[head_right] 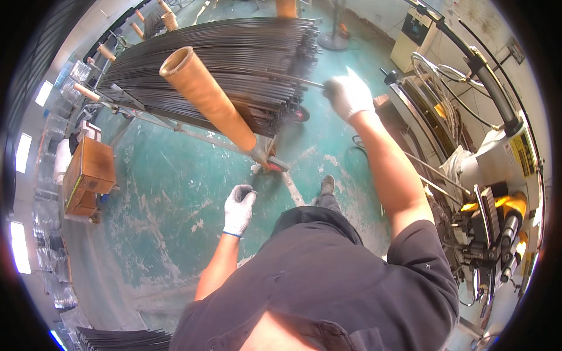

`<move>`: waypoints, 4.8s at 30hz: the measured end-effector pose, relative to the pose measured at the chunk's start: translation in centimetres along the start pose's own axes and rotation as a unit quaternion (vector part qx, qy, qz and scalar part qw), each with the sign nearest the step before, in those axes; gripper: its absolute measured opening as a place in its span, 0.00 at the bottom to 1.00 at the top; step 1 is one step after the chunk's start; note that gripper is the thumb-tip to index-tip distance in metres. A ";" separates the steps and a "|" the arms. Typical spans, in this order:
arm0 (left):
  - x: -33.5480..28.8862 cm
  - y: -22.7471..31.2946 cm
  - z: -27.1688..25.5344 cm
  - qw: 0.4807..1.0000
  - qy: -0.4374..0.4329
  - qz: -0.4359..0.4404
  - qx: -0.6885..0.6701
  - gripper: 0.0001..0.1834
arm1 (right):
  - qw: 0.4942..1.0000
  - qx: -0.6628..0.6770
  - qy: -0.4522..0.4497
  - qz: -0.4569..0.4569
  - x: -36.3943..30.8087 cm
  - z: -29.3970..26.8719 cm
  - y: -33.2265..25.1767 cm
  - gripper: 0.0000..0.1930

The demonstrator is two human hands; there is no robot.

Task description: The person feeds straight metal rods into a bending machine, operates the machine to bend them, and then stacks the bent rods. The person repeats this process multiple times, handling the rods with gloved hands.

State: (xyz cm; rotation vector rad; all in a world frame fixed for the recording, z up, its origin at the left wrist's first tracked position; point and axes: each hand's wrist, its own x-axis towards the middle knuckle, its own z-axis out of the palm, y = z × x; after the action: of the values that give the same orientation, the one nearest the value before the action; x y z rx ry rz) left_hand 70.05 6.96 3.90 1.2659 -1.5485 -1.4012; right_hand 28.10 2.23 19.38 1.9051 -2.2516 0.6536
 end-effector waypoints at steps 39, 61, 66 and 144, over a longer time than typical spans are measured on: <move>15.4 8.7 7.0 0.994 0.108 0.027 0.006 0.11 | 0.930 -0.200 -0.253 -0.178 35.8 10.3 4.1 0.16; 16.5 12.2 5.7 0.989 0.074 0.125 -0.011 0.05 | 0.925 -0.102 -0.345 -0.122 31.1 8.1 -3.6 0.21; 16.7 13.7 5.7 0.994 0.006 0.049 -0.097 0.09 | 0.918 0.015 -0.385 -0.099 26.3 3.5 -3.3 0.21; 3.7 20.3 74.4 0.776 -0.454 -0.319 -0.299 0.13 | 0.209 0.358 0.841 0.347 -67.8 -30.8 39.8 0.12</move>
State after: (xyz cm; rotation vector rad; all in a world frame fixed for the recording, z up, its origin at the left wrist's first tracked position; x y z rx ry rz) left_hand -4.75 25.32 9.55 0.7076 -0.9646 -2.9720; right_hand -2.24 80.72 12.83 -0.7483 -0.6410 2.2445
